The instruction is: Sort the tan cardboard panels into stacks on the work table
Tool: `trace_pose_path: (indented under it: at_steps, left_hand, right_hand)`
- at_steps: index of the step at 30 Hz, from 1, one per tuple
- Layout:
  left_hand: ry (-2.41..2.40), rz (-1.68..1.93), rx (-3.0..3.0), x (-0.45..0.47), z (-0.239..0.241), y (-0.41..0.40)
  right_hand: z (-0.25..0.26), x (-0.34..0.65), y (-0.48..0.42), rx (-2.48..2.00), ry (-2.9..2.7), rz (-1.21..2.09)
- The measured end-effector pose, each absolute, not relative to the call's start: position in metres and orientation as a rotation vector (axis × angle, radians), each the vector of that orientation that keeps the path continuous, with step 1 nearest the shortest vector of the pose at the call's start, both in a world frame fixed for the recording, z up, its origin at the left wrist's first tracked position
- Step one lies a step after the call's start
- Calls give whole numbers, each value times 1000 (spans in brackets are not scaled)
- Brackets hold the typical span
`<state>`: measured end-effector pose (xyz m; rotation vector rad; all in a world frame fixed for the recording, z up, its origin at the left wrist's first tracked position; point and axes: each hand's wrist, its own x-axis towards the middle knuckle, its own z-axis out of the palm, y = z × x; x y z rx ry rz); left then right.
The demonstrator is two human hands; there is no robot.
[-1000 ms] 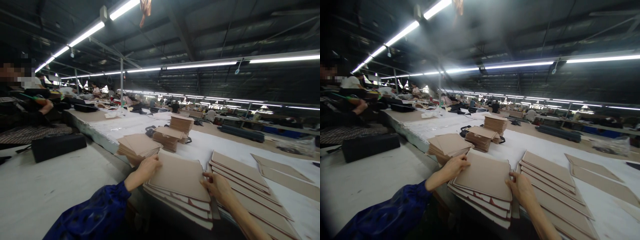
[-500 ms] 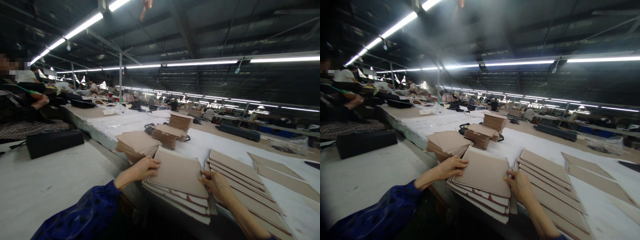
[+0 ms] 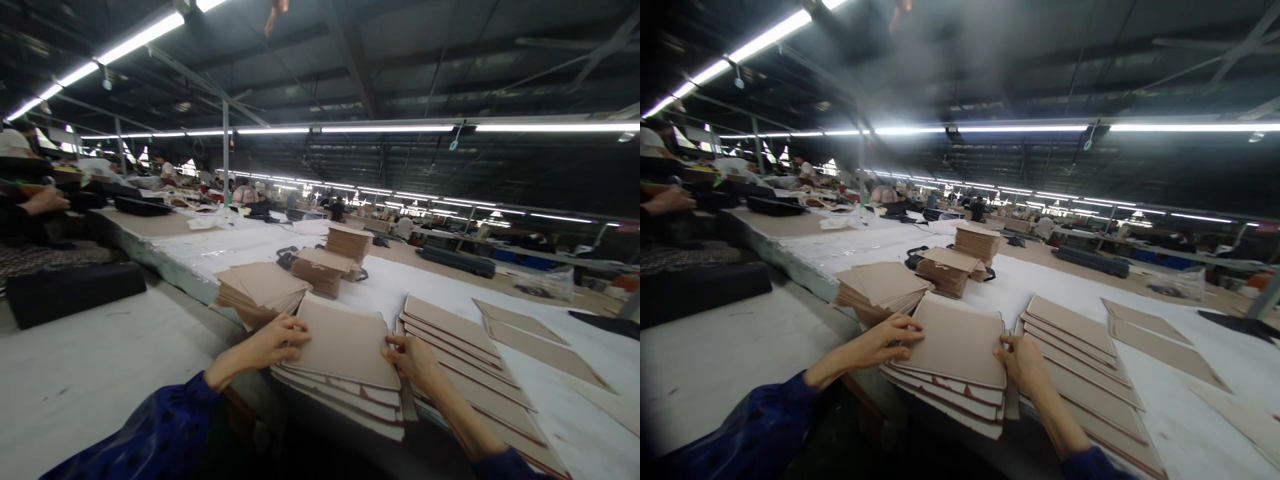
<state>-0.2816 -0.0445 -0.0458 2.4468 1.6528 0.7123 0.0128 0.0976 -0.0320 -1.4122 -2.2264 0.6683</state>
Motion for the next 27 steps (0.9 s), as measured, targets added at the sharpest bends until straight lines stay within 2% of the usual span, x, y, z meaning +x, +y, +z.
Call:
trace_pose_path:
  at_steps: [5, 17, 27]
  left_hand:
    - [1621, 779, 2408, -283, -46, -45]
    - [1602, 529, 2640, -276, -38, -63]
    - [1638, 613, 2616, -279, -60, -71]
  right_hand:
    - [-34, 15, 100, -1385, -2347, 547]
    - [-26, 12, 94, -1432, -2437, 470]
    - [-29, 10, 98, -1428, -2444, 477]
